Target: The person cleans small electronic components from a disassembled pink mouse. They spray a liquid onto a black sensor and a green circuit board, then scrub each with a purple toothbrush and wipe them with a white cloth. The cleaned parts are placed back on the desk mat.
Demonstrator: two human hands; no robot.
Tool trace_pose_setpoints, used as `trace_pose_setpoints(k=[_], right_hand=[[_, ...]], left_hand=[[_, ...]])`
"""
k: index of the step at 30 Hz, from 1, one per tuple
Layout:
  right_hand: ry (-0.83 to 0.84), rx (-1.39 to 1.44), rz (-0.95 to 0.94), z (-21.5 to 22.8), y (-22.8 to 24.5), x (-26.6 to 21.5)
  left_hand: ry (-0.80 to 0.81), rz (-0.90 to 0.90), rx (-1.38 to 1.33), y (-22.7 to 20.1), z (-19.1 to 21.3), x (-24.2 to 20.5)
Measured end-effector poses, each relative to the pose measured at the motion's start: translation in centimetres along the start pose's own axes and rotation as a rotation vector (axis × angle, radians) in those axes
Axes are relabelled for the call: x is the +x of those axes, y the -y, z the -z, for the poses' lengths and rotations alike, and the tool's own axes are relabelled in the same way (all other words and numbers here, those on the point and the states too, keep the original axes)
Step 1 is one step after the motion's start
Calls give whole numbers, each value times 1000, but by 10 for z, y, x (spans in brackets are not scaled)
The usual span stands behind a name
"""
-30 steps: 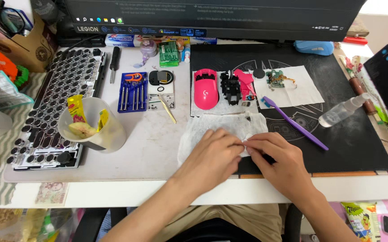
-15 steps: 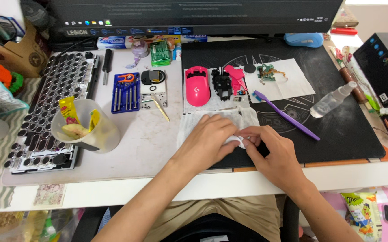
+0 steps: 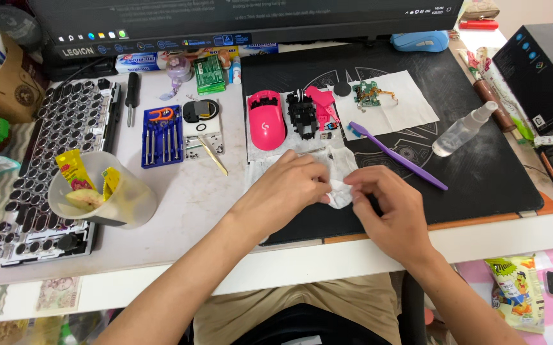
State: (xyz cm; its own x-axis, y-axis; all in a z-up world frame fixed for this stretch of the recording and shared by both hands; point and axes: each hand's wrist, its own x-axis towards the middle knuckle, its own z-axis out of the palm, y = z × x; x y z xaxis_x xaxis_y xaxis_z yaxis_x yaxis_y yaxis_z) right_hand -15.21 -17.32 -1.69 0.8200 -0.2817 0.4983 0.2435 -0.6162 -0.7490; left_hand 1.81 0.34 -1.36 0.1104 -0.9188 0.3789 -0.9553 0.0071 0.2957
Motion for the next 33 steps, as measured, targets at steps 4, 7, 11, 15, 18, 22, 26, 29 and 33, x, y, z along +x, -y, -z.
trace_pose_setpoints(k=[4,7,11,15,18,22,26,29,33], right_hand=[[-110,-177,-19,5,4,-1],[-93,-298,-41,8,7,-3],[-120,-332,7,-3,-8,-5],[-131,-390,19,-17,-5,-2],[-30,-455,-176,-20,5,-4],[-19,-511,-165,-22,5,-8],[-10,-537,-157,-21,4,-8],[-15,-560,-135,-20,-3,-11],[-23,-563,-131,-17,1,-10]], left_hand=[[70,91,4,-8,15,7],[101,114,-19,-9,18,9],[122,120,-19,-16,25,14],[147,111,0,-14,24,13],[156,133,14,-18,25,14],[120,126,-8,-28,31,18],[110,124,-34,-29,33,20],[108,142,-50,-29,35,21],[130,149,-62,-27,36,24]])
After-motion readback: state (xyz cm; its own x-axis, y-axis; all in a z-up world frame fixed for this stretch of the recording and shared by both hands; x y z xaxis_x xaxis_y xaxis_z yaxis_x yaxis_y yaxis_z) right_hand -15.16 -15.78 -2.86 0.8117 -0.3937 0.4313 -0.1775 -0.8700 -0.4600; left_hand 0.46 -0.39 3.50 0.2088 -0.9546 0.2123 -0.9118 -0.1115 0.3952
